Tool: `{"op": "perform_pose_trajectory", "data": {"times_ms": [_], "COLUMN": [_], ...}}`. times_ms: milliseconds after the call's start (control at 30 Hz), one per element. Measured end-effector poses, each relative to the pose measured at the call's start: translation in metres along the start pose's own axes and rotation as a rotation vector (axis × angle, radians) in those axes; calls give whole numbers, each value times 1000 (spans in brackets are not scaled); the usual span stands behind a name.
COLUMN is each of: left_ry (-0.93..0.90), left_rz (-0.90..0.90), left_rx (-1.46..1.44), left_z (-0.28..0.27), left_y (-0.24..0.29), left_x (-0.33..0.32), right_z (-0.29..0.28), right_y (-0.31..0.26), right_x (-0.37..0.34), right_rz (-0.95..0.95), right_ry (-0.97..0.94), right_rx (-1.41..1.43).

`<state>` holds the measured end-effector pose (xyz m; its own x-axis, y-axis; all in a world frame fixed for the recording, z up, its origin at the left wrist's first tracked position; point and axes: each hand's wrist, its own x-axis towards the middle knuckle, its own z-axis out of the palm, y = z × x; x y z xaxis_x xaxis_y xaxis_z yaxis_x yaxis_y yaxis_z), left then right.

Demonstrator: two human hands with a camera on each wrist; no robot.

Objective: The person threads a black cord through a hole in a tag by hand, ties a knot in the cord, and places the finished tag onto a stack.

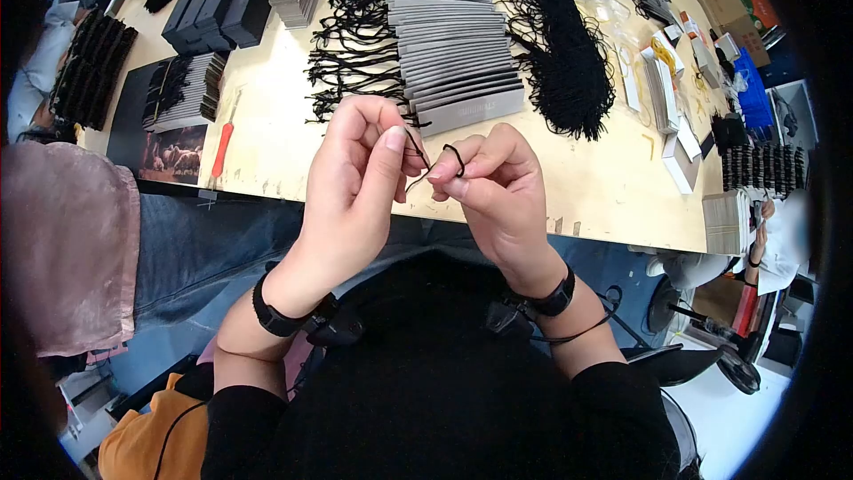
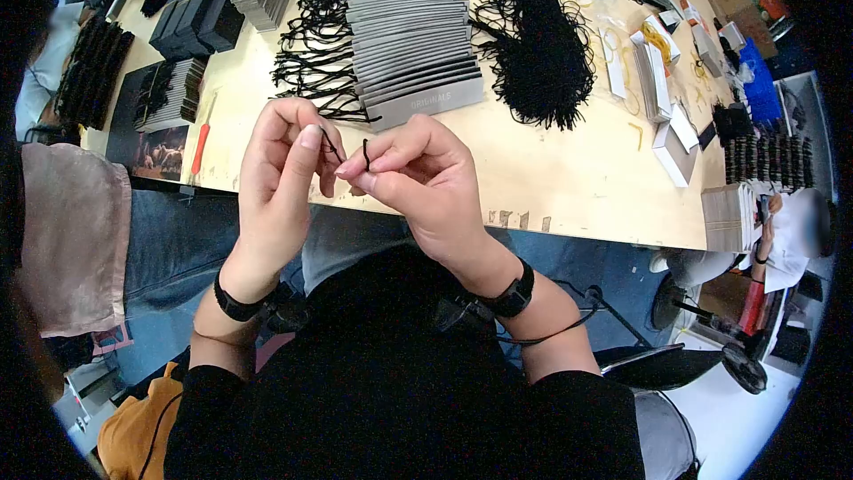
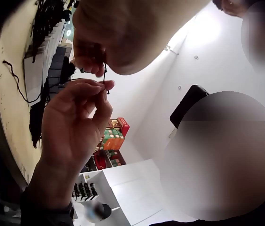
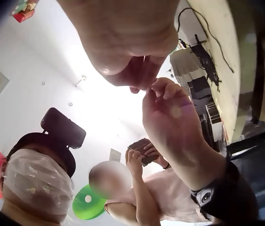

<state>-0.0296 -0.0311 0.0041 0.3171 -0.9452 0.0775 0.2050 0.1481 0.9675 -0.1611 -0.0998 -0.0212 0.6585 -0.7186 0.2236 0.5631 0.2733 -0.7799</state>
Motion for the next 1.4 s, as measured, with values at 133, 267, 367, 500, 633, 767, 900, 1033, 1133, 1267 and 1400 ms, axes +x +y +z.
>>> {"op": "perform_pose_trajectory", "data": {"times_ms": [133,267,367,500,633,767,900,1033,1133,1267,1400], "left_ry": [60,95,123,175,207,242,168,146,111,77,44], "left_rz": [111,123,109,65,-46,-118,-196,-254,-325,-348,-343], "left_rx": [67,38,51,-35,-181,-240,-381,-403,-411,-434,-465], "left_z": [0,-8,-14,-30,-50,-65,-69,-60,-46,-28,-17], "left_y": [-5,-5,-9,-12,-9,-6,-5,-5,-5,-2,1], "left_x": [1,7,6,1,-10,-19,-22,-18,-9,3,3], "right_z": [0,-9,-20,-55,-81,-98,-95,-82,-60,-11,15], "right_y": [-5,-10,-20,-41,-64,-79,-78,-78,-72,-55,-31], "right_x": [1,9,15,24,23,17,12,18,26,26,12], "right_rz": [76,245,294,97,-50,-120,-75,-88,10,95,13], "right_ry": [-12,-26,47,168,298,321,414,322,143,35,104], "right_rx": [96,186,474,669,578,547,440,279,169,-312,-521]}}
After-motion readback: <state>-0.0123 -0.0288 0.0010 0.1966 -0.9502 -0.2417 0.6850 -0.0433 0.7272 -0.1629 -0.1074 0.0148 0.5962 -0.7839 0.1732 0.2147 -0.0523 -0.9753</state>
